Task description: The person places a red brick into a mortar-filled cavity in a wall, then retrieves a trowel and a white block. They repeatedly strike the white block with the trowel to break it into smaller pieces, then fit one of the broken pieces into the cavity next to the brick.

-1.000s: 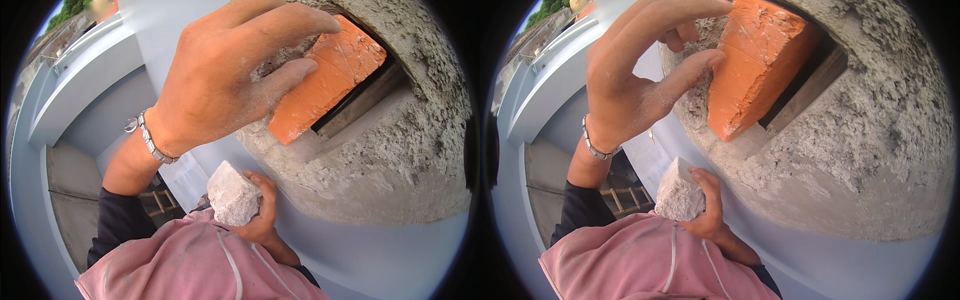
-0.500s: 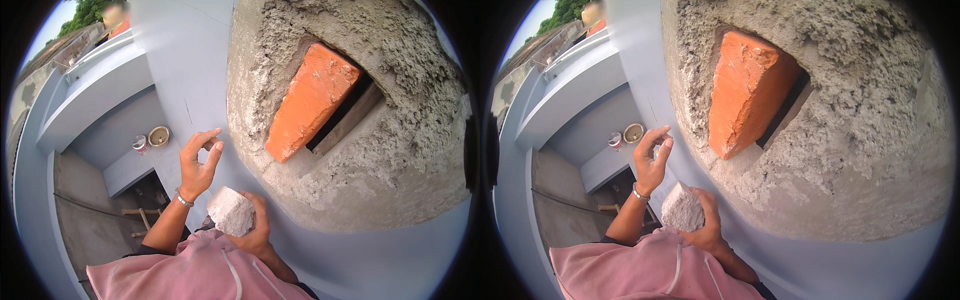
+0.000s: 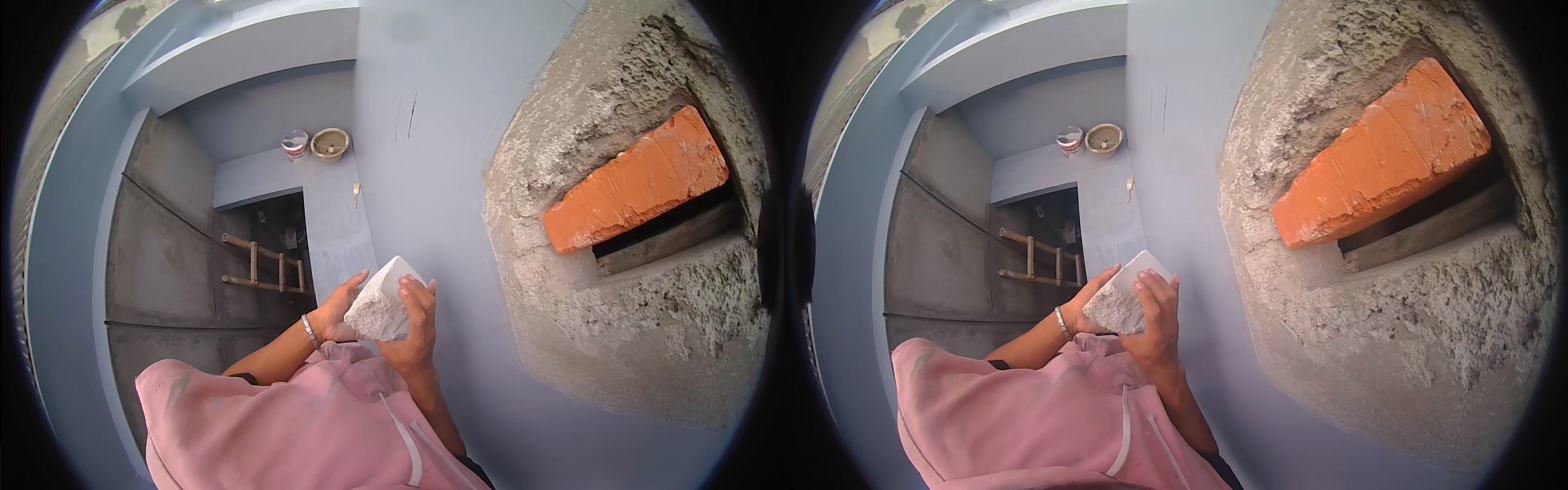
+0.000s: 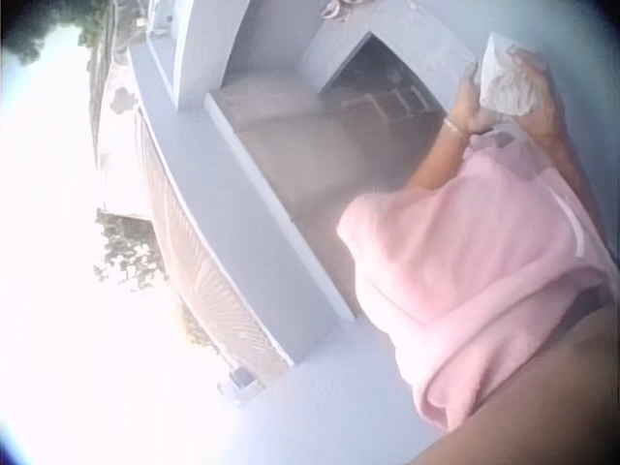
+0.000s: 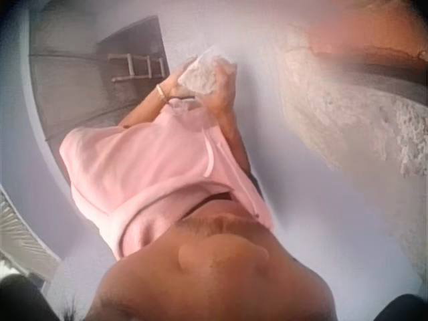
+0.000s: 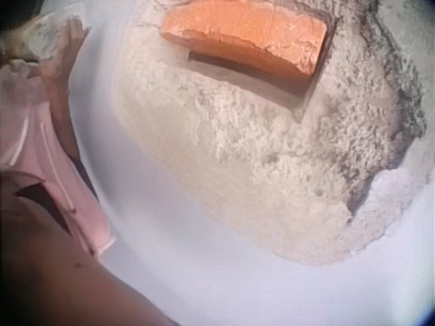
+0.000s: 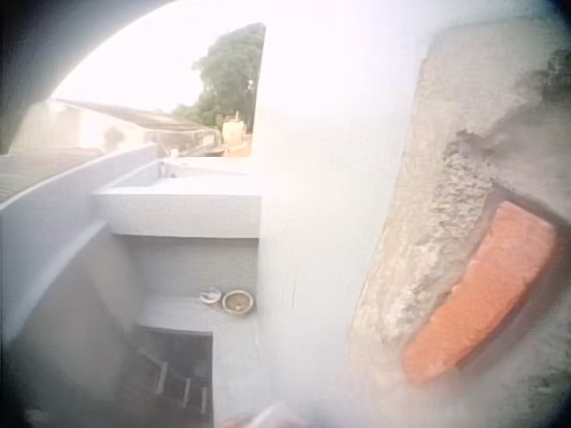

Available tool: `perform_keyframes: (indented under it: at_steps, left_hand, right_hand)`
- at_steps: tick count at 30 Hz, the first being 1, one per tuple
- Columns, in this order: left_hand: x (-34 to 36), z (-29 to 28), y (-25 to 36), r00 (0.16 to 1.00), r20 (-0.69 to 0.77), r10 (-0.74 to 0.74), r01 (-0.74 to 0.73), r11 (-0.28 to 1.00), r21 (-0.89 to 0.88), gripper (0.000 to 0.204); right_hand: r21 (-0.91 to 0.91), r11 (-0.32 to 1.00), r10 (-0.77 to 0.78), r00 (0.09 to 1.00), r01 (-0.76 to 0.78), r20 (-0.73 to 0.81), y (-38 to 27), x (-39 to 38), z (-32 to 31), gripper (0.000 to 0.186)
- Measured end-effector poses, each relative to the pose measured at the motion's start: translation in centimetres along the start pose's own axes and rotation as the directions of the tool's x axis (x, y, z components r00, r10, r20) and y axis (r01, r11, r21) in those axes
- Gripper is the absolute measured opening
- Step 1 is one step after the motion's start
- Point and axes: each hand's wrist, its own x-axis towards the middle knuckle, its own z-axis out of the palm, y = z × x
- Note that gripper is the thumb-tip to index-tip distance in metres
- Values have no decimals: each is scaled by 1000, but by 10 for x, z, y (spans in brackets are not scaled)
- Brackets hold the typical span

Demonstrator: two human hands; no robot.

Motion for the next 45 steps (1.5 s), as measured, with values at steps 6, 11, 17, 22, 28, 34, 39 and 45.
perform_keyframes:
  at_steps: [6,11,17,22,28,34,39,45]
  left_hand:
    - [23,-21,-26,982,88,164,-149,976,-159,70]
    - [17,-25,1,924,146,354,-324,926,-193,84]
    - [23,-54,85,881,252,400,-364,914,-178,110]
    - [-7,-80,158,792,406,455,-366,887,-280,115]
    - [-17,-122,212,813,288,507,-428,854,-296,103]
    - [-40,-107,232,768,-202,608,-573,793,208,95]
    - [-30,-151,211,700,-363,614,-678,732,-68,74]
    - [-27,-169,167,642,-475,602,-755,605,-253,72]
  right_hand:
    - [-159,985,121,927,-68,354,38,-30,-7,78]
    - [-130,971,237,845,-199,479,28,12,3,76]
    - [62,905,355,828,-421,435,59,58,25,42]
    - [5,745,621,697,-667,360,73,74,62,13]
    - [-216,630,769,562,-746,306,117,77,65,17]
    - [-223,586,806,534,-779,255,131,71,66,14]
    - [-153,685,720,630,-712,290,137,64,65,11]
    - [-170,691,716,634,-703,291,134,79,80,19]
